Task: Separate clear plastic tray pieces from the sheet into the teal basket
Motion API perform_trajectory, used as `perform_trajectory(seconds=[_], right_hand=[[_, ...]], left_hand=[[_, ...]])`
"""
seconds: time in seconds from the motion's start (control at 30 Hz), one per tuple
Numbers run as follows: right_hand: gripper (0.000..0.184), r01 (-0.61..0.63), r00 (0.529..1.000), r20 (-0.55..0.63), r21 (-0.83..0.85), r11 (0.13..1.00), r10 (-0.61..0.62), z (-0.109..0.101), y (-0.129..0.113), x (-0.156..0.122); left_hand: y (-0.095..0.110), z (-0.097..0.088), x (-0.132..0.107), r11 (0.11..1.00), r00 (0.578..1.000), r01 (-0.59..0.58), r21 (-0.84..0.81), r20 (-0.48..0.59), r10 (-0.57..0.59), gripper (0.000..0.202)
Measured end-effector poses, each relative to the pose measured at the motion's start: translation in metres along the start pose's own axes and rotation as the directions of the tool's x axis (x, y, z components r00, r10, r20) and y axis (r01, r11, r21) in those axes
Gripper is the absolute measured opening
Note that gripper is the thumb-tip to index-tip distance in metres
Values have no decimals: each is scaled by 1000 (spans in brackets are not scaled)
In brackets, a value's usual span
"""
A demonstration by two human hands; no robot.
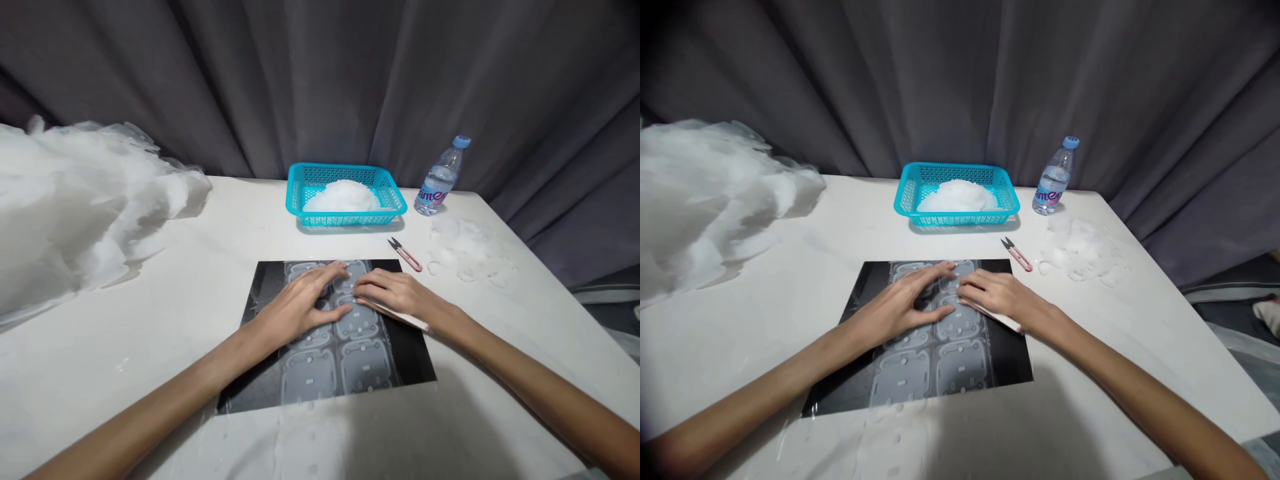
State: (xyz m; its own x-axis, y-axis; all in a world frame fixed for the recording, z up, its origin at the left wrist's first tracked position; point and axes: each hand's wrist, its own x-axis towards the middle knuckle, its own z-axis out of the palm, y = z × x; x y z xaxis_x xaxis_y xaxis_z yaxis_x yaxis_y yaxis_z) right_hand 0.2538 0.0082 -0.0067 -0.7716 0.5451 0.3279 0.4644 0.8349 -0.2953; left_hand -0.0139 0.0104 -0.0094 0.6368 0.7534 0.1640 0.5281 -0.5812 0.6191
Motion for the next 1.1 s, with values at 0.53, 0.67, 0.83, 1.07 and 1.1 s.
perform_trajectory(seconds=[0.53, 0.67, 0.83, 1.07, 1.1], right_hand=[[30, -464, 630, -321, 575, 674, 707, -14, 55, 29], [30, -413, 653, -348, 581, 702, 673, -28, 40, 26], [23, -283, 867, -204, 548, 787, 454, -26, -24, 25], [51, -288, 905, -76, 612, 736, 418, -39, -21, 20], [59, -294, 885, -156, 541, 788, 438, -40, -13, 21]], left_hand=[[-5, -1, 0, 996, 990, 85, 6, 111, -86, 103], [1, -3, 1, 996, 995, 83, -16, -53, -83, 85], [14, -13, 14, 851, 934, 304, -429, -41, -354, 71], [3, -12, 21, 613, 885, 420, -669, 151, -440, 51], [2, -12, 20, 616, 888, 415, -670, 152, -434, 48]])
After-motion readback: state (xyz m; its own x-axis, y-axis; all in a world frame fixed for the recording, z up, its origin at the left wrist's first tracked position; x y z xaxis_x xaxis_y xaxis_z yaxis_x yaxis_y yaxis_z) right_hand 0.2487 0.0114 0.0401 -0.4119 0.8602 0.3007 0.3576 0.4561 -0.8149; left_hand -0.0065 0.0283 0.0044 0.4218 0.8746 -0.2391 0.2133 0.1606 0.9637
